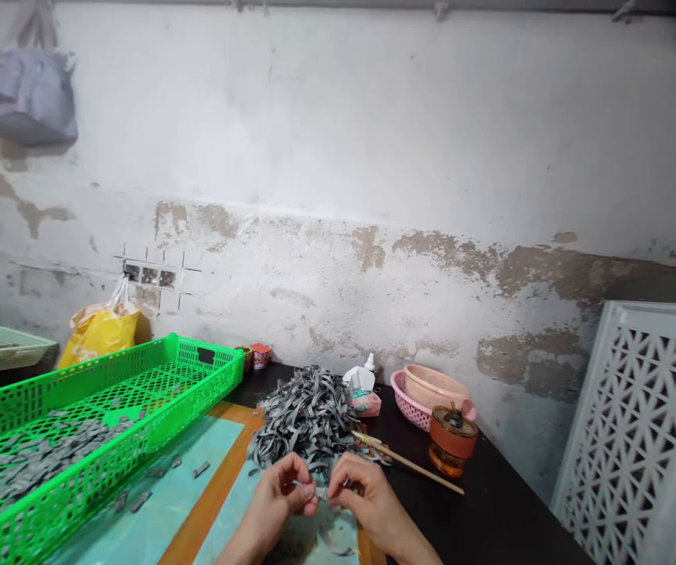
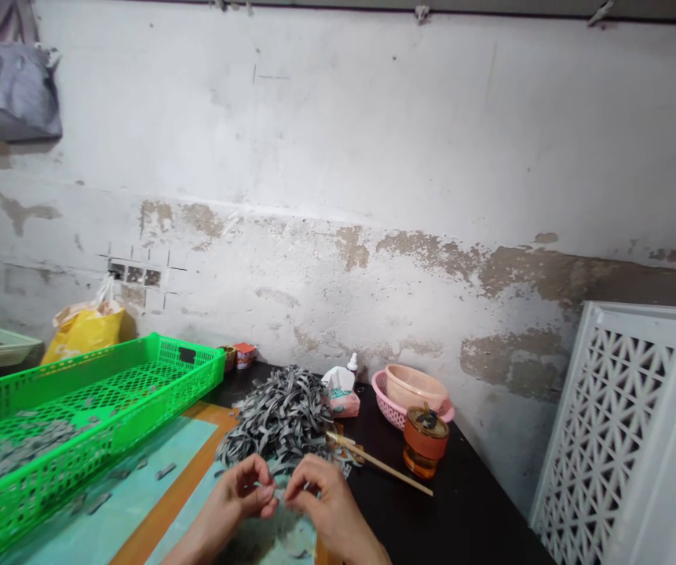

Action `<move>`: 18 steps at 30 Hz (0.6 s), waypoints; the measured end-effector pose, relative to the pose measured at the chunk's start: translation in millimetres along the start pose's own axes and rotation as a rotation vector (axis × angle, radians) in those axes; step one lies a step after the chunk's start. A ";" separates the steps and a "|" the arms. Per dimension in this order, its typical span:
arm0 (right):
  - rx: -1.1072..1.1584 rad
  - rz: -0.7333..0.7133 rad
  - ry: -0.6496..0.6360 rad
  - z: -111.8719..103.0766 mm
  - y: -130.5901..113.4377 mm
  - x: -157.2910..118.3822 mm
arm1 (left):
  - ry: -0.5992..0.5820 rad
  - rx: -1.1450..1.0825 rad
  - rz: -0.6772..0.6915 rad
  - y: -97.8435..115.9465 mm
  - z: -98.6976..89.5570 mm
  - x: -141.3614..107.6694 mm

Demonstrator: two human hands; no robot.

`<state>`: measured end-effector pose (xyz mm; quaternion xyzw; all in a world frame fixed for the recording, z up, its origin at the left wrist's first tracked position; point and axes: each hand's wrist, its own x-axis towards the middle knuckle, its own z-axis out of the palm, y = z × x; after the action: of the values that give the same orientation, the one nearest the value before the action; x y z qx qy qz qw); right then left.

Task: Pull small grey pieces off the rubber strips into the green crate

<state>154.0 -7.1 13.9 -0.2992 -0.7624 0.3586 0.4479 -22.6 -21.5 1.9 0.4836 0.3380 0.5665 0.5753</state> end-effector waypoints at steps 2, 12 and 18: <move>0.062 0.027 0.006 -0.1 -0.2 0.2 | 0.025 -0.031 0.052 4.1 -3.0 0.7; 0.546 0.113 0.050 8.7 -0.8 2.0 | -0.121 -0.053 -0.059 2.9 1.7 -3.8; 0.415 0.100 0.069 13.2 10.2 1.4 | -0.041 0.062 0.008 8.0 6.9 -6.9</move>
<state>142.9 -3.9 1.7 -0.2502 -0.6407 0.5192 0.5072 -19.6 -30.4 10.5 0.5140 0.3415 0.5479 0.5647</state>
